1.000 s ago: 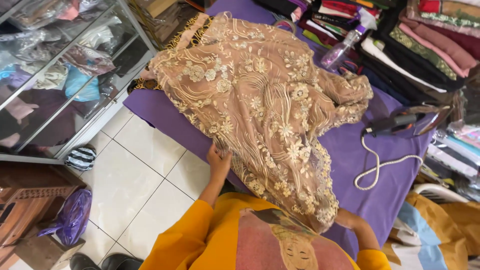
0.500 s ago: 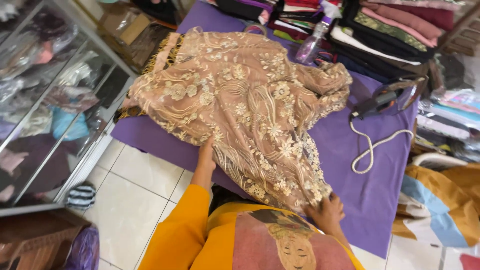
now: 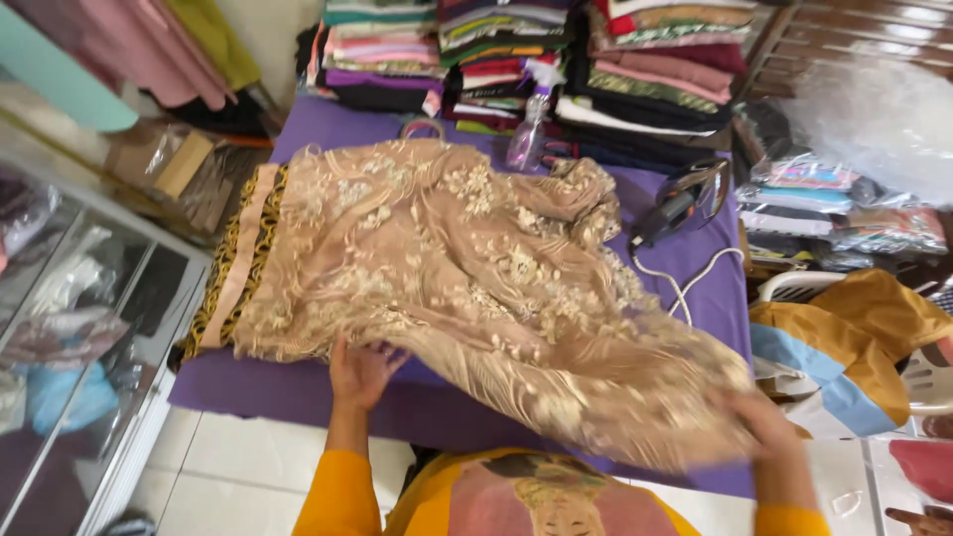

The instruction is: Ironing a decorative batik and lace garment on a flat surface.

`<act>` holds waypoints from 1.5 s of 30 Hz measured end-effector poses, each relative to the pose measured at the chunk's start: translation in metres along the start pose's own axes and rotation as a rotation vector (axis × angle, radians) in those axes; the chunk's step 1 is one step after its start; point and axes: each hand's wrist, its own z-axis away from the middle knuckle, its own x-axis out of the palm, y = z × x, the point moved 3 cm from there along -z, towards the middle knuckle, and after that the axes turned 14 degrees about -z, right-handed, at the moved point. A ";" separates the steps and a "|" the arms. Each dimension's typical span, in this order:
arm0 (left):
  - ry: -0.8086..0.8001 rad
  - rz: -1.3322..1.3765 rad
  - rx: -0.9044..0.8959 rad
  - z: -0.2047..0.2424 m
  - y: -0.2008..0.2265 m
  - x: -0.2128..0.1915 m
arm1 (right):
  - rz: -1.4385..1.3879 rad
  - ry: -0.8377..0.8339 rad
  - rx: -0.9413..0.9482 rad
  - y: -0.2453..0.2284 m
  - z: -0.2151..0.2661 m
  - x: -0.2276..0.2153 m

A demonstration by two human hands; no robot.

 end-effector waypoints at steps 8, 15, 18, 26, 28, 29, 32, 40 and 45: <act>-0.142 -0.142 0.644 -0.073 0.208 0.113 | -0.167 -0.039 -0.387 -0.182 -0.107 0.193; -0.176 -0.207 0.747 0.017 0.226 0.082 | 0.025 -0.187 -0.794 -0.207 0.058 0.234; 0.017 -0.251 0.469 -0.009 0.149 -0.021 | 0.238 -0.006 -0.562 -0.143 0.009 0.167; 0.253 -0.284 -0.188 -0.019 -0.055 -0.083 | 0.749 0.257 -0.397 0.088 -0.092 -0.066; 0.339 -0.231 -0.160 -0.024 -0.076 -0.083 | 0.911 0.365 -0.452 0.109 -0.079 -0.082; 0.339 -0.235 -0.166 -0.022 -0.072 -0.073 | 0.910 0.370 -0.447 0.105 -0.075 -0.075; 0.449 -0.318 -0.196 -0.026 -0.060 -0.058 | 0.909 0.483 -0.452 0.091 -0.067 -0.050; 0.650 -0.272 0.038 -0.047 -0.025 -0.126 | 0.870 0.380 -0.348 0.084 -0.056 -0.042; 0.918 -0.918 0.448 0.007 -0.012 -0.105 | 1.189 0.529 -0.291 0.038 0.006 -0.021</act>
